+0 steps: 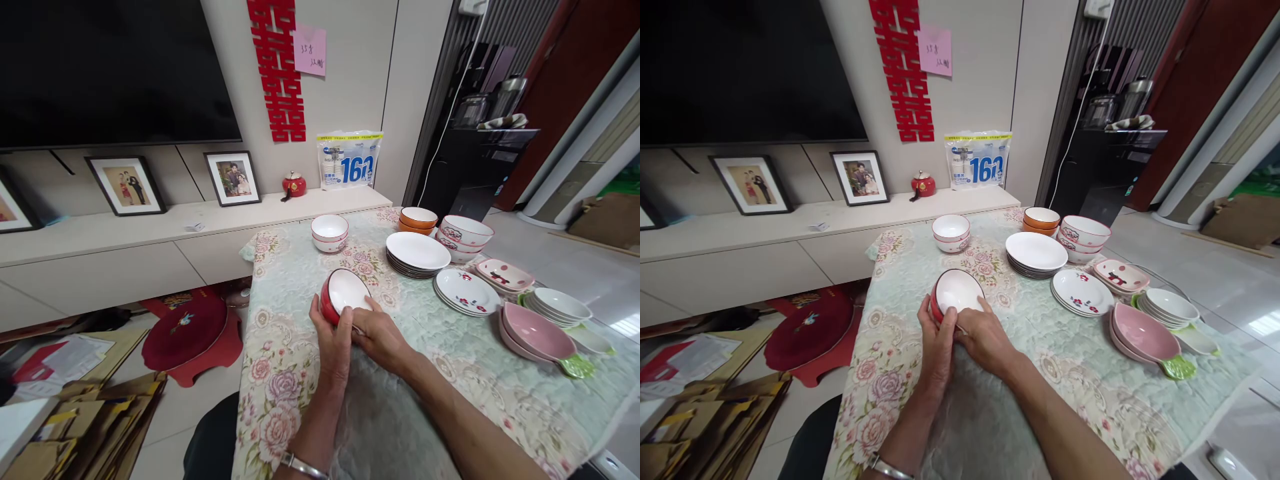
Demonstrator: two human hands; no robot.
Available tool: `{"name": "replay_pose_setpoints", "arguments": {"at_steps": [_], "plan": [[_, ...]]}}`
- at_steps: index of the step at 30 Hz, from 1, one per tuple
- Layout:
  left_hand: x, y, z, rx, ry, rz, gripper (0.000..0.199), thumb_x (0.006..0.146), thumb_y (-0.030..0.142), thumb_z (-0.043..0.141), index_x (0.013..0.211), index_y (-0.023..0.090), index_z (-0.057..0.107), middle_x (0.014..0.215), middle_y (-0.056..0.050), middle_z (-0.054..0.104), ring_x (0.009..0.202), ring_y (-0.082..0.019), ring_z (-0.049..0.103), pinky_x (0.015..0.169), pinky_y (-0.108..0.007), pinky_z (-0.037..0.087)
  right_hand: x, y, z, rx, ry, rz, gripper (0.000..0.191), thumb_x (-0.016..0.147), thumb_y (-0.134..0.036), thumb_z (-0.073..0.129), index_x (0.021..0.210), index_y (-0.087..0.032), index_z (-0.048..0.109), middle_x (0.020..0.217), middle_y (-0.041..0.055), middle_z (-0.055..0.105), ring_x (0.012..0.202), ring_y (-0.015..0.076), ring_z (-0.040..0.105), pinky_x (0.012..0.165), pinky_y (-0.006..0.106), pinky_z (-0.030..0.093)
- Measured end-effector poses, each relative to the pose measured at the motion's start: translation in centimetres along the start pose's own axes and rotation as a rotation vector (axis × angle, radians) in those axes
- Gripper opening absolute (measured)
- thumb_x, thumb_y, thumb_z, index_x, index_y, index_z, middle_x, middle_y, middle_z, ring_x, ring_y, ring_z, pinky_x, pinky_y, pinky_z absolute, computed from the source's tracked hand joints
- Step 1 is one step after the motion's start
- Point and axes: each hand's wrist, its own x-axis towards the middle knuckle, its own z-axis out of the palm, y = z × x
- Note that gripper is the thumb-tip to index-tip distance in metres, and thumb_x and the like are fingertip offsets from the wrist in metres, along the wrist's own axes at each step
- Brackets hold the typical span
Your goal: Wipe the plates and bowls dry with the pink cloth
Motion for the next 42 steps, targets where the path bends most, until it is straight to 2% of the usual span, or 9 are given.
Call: {"name": "replay_pose_setpoints", "arguments": {"at_steps": [4, 10, 14, 18, 22, 25, 29, 34, 42], "plan": [[-0.1, 0.2, 0.0, 0.048, 0.002, 0.061, 0.065, 0.082, 0.042, 0.066, 0.138, 0.019, 0.043, 0.143, -0.015, 0.049, 0.132, -0.028, 0.049, 0.11, -0.041, 0.039, 0.0, -1.0, 0.2, 0.148, -0.004, -0.036, 0.013, 0.091, -0.016, 0.053, 0.093, -0.02, 0.065, 0.091, 0.0018, 0.069, 0.086, 0.0167, 0.061, 0.098, 0.038, 0.043], [0.9, -0.8, -0.5, -0.08, 0.013, 0.024, 0.054, 0.086, 0.046, 0.059, 0.133, 0.02, 0.051, 0.131, -0.013, 0.06, 0.119, -0.025, 0.059, 0.101, -0.039, 0.047, -0.3, 0.2, -0.9, -0.228, -0.161, -0.056, 0.042, 0.085, -0.003, 0.05, 0.116, -0.027, 0.066, 0.124, 0.007, 0.066, 0.127, 0.0266, 0.049, 0.112, 0.065, 0.011], [1.0, -0.6, -0.4, -0.14, 0.024, -0.009, 0.056, 0.085, 0.049, 0.06, 0.132, 0.019, 0.051, 0.124, -0.012, 0.064, 0.113, -0.024, 0.063, 0.097, -0.037, 0.05, -0.4, 2.3, -1.7, -0.239, -0.05, -0.054, 0.048, 0.08, 0.0, 0.05, 0.115, -0.026, 0.068, 0.131, 0.0079, 0.063, 0.135, 0.0262, 0.042, 0.114, 0.061, 0.017], [1.0, 0.3, -0.3, -0.26, 0.099, -0.109, 0.054, 0.085, 0.051, 0.059, 0.13, 0.022, 0.05, 0.116, -0.008, 0.066, 0.102, -0.022, 0.066, 0.087, -0.037, 0.054, -0.2, 4.2, -2.4, 0.028, 0.247, -0.063, 0.039, 0.082, -0.008, 0.05, 0.112, -0.024, 0.07, 0.123, 0.0095, 0.067, 0.118, 0.0235, 0.057, 0.103, 0.044, 0.042], [0.8, 1.0, -0.2, -0.4, 0.113, -0.225, 0.054, 0.084, 0.051, 0.058, 0.129, 0.022, 0.052, 0.121, -0.009, 0.065, 0.101, -0.023, 0.067, 0.083, -0.037, 0.056, 0.1, 5.0, -2.1, 0.362, 0.534, 0.307, 0.021, 0.079, -0.029, 0.063, 0.097, -0.021, 0.07, 0.095, 0.0054, 0.071, 0.087, 0.0221, 0.064, 0.081, 0.036, 0.051], [0.5, 1.2, 0.0, -0.459, 0.075, -0.28, 0.058, 0.084, 0.051, 0.06, 0.132, 0.02, 0.052, 0.126, -0.012, 0.063, 0.105, -0.025, 0.066, 0.086, -0.038, 0.055, 0.3, 4.2, -1.2, 0.794, 0.435, 0.497, 0.032, 0.077, -0.047, 0.068, 0.089, -0.018, 0.065, 0.068, -0.0007, 0.063, 0.058, 0.0149, 0.055, 0.057, 0.028, 0.047], [0.0, 1.2, 0.1, -0.407, -0.02, -0.225, 0.062, 0.083, 0.049, 0.063, 0.135, 0.02, 0.05, 0.12, -0.011, 0.067, 0.103, -0.024, 0.067, 0.089, -0.038, 0.053, 0.2, 2.4, -0.6, 1.146, 0.249, 0.548, 0.045, 0.078, -0.059, 0.067, 0.096, -0.018, 0.06, 0.05, -0.0081, 0.049, 0.037, 0.0082, 0.037, 0.038, 0.021, 0.032], [-0.2, 1.4, 0.2, -0.416, -0.065, -0.21, 0.064, 0.082, 0.046, 0.064, 0.138, 0.02, 0.049, 0.12, -0.011, 0.068, 0.105, -0.025, 0.067, 0.092, -0.038, 0.052, 0.1, 1.7, -1.2, 1.188, 0.211, 0.517, 0.057, 0.067, -0.046, 0.081, 0.111, -0.018, 0.061, 0.09, 0.0049, 0.072, 0.07, 0.017, 0.064, 0.057, 0.025, 0.05], [-0.3, 3.5, -0.3, -0.64, -0.034, -0.584, 0.054, 0.079, 0.048, 0.061, 0.121, 0.013, 0.062, 0.097, -0.015, 0.074, 0.077, -0.03, 0.071, 0.059, -0.042, 0.059, 0.5, 1.8, -1.1, 1.338, 0.392, 0.426, 0.043, 0.072, -0.053, 0.077, 0.102, -0.023, 0.072, 0.1, 0.0049, 0.075, 0.089, 0.0231, 0.067, 0.078, 0.034, 0.054]]}}
